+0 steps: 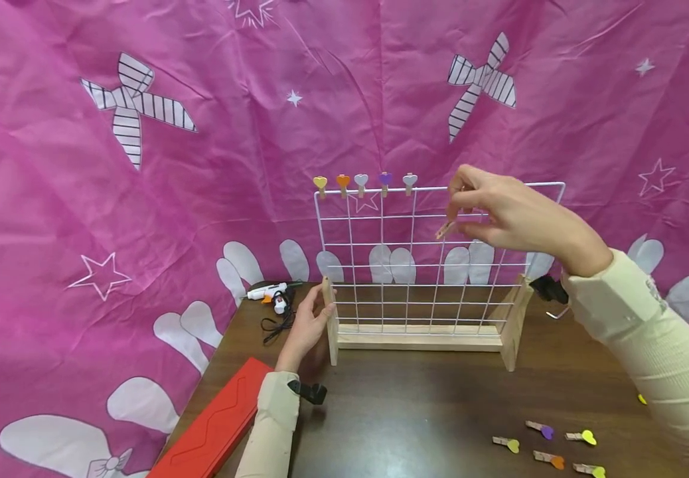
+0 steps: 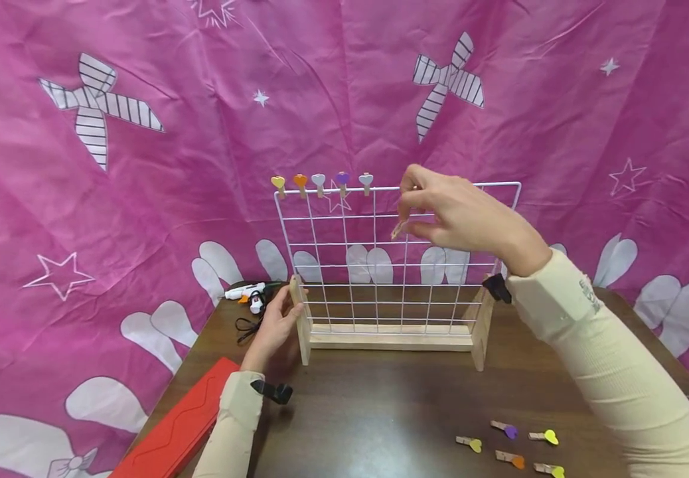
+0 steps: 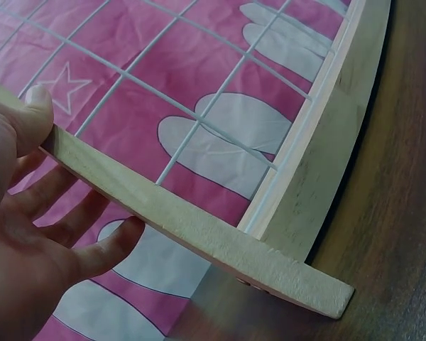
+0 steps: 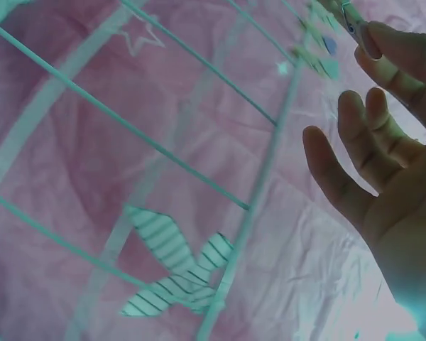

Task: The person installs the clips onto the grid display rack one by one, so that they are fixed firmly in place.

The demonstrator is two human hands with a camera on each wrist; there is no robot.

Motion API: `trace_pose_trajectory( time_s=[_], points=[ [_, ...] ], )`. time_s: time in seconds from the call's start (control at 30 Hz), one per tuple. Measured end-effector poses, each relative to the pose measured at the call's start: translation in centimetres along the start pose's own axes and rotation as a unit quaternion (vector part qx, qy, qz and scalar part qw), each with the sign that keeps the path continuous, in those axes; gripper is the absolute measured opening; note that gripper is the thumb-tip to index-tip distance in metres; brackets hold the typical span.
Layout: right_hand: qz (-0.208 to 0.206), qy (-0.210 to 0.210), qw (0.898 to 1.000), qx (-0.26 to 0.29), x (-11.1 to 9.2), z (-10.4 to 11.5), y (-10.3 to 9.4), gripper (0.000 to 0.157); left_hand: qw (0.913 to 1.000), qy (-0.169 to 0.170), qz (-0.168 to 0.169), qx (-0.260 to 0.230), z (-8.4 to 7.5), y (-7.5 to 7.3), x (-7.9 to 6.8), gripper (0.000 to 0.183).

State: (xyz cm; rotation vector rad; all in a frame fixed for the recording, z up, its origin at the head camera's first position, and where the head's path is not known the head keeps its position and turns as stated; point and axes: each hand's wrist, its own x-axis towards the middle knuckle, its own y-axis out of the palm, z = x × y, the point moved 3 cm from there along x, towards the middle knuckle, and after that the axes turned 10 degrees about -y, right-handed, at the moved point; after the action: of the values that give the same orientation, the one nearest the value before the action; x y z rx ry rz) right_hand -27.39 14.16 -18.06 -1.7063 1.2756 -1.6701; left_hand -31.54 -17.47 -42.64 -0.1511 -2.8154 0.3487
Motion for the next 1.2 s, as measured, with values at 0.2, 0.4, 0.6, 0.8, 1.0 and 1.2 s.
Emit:
trace_pose_trajectory(
  time_s=[0.2,0.4,0.6,0.8,1.0,1.2],
  points=[
    [-0.014,-0.007,1.000,-0.024,2.6,-1.1,-2.4,0.018,0.9999,0.003,0.008,-0.007,0.2,0.3,0.1,0.038],
    [0.026,-0.002,0.998,-0.060,4.2,-2.5,-3.1,0.014,0.9999,0.000,0.016,-0.002,0.5,0.8,0.2,0.040],
    [0.062,0.003,0.997,-0.048,5.2,-3.9,-2.7,0.016,0.9999,0.000,0.013,-0.004,0.6,1.0,0.1,0.041],
    [0.106,0.025,0.994,-0.031,6.0,-4.3,-2.0,0.013,0.9999,-0.005,0.012,0.000,0.7,0.9,-0.1,0.041],
    [0.159,0.096,0.982,-0.043,6.3,-4.2,-1.8,0.002,1.0000,-0.003,0.007,-0.004,0.5,0.6,0.0,0.041],
    [0.144,0.117,0.982,-0.028,5.5,-3.2,-2.0,0.016,0.9999,0.003,0.001,-0.016,0.3,0.0,0.2,0.040]
  ],
)
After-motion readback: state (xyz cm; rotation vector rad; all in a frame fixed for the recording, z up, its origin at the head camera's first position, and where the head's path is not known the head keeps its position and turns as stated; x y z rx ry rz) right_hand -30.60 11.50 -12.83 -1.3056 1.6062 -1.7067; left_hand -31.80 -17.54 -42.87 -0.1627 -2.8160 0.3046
